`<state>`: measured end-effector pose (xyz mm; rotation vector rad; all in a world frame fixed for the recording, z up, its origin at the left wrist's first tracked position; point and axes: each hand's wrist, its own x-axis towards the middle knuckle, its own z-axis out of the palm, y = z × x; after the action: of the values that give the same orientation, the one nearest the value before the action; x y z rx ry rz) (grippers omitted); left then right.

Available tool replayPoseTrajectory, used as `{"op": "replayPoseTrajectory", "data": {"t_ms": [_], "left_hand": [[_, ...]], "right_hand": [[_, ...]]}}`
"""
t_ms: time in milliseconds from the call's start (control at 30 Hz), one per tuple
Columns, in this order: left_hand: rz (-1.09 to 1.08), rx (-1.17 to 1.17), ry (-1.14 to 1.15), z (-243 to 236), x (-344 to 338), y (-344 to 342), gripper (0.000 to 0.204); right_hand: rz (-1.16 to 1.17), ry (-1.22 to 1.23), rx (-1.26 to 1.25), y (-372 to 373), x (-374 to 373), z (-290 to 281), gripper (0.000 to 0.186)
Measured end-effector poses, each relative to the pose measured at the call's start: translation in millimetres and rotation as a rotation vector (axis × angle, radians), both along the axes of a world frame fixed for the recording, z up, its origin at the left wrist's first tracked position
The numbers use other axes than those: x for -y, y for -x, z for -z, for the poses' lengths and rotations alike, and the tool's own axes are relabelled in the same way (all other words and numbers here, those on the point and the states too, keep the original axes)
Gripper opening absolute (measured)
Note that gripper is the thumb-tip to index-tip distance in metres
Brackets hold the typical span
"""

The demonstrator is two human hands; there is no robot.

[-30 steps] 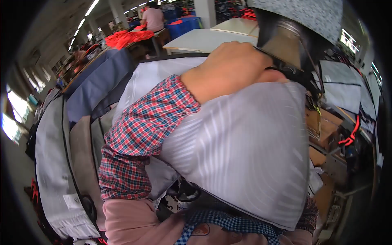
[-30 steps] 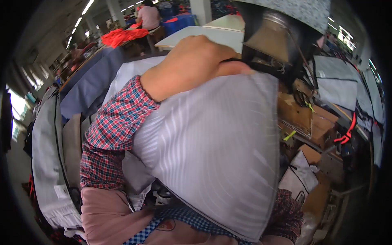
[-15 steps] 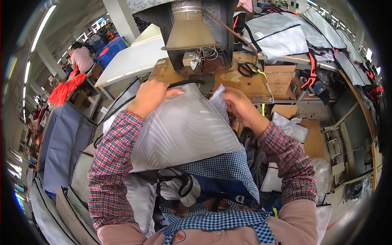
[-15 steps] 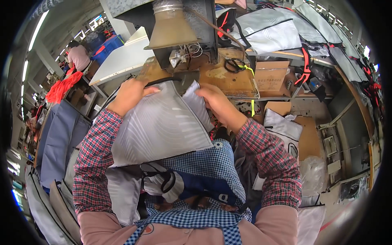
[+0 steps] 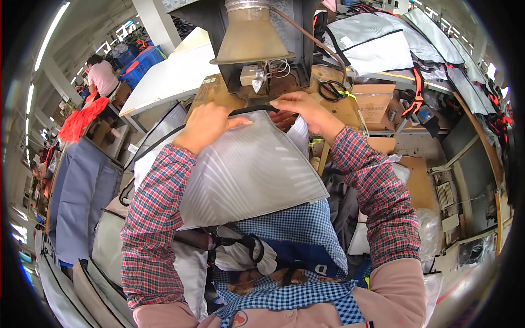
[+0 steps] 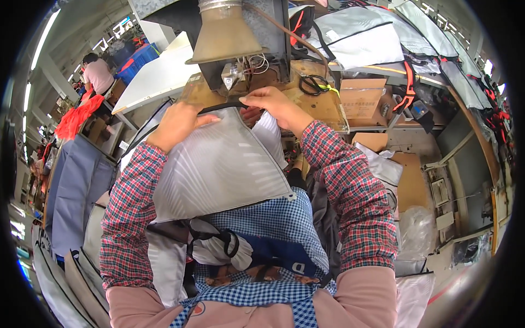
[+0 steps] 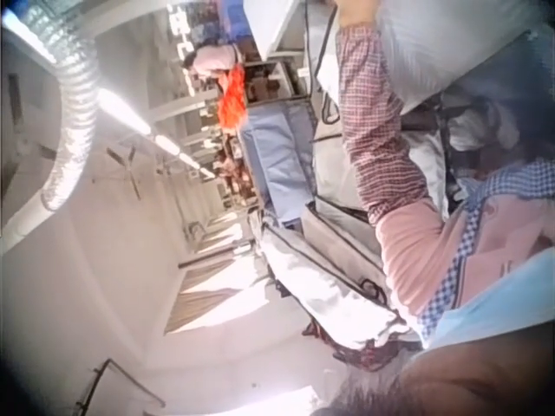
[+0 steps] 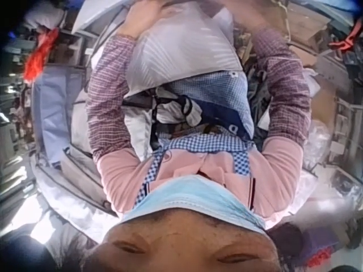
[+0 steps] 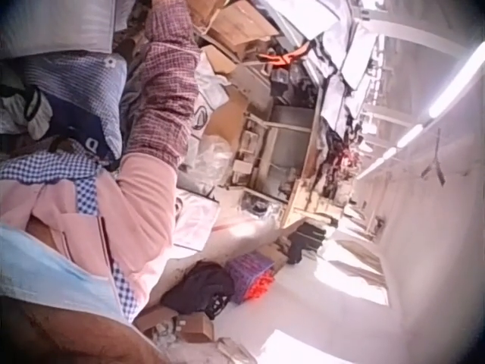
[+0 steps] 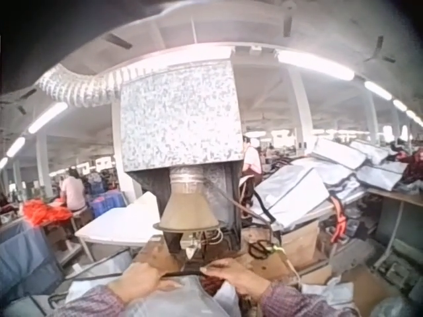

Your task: Sewing and assembling fabric panels for insulated delivery bags using an industrial sewing machine.

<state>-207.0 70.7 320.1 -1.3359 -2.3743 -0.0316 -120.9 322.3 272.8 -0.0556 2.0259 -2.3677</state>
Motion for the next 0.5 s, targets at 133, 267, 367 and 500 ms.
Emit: {"op": "replayPoseTrajectory", "data": {"t_ms": [133, 267, 367, 500], "left_hand": [[-0.017, 0.043, -0.007, -1, -2, 7, 0.069], [-0.049, 0.153, -0.020, -4, -5, 15, 0.071], [-0.086, 0.261, 0.013, -9, -8, 23, 0.073], [-0.112, 0.351, 0.008, -15, -8, 28, 0.072]], "right_hand": [[0.022, -0.132, -0.100, 16, -4, 1, 0.027], [-0.056, -0.155, -0.090, 34, -9, 3, 0.025], [-0.060, -0.119, -0.036, 47, -10, 9, 0.023], [-0.039, 0.190, 0.072, 61, -8, 18, 0.018]]}}
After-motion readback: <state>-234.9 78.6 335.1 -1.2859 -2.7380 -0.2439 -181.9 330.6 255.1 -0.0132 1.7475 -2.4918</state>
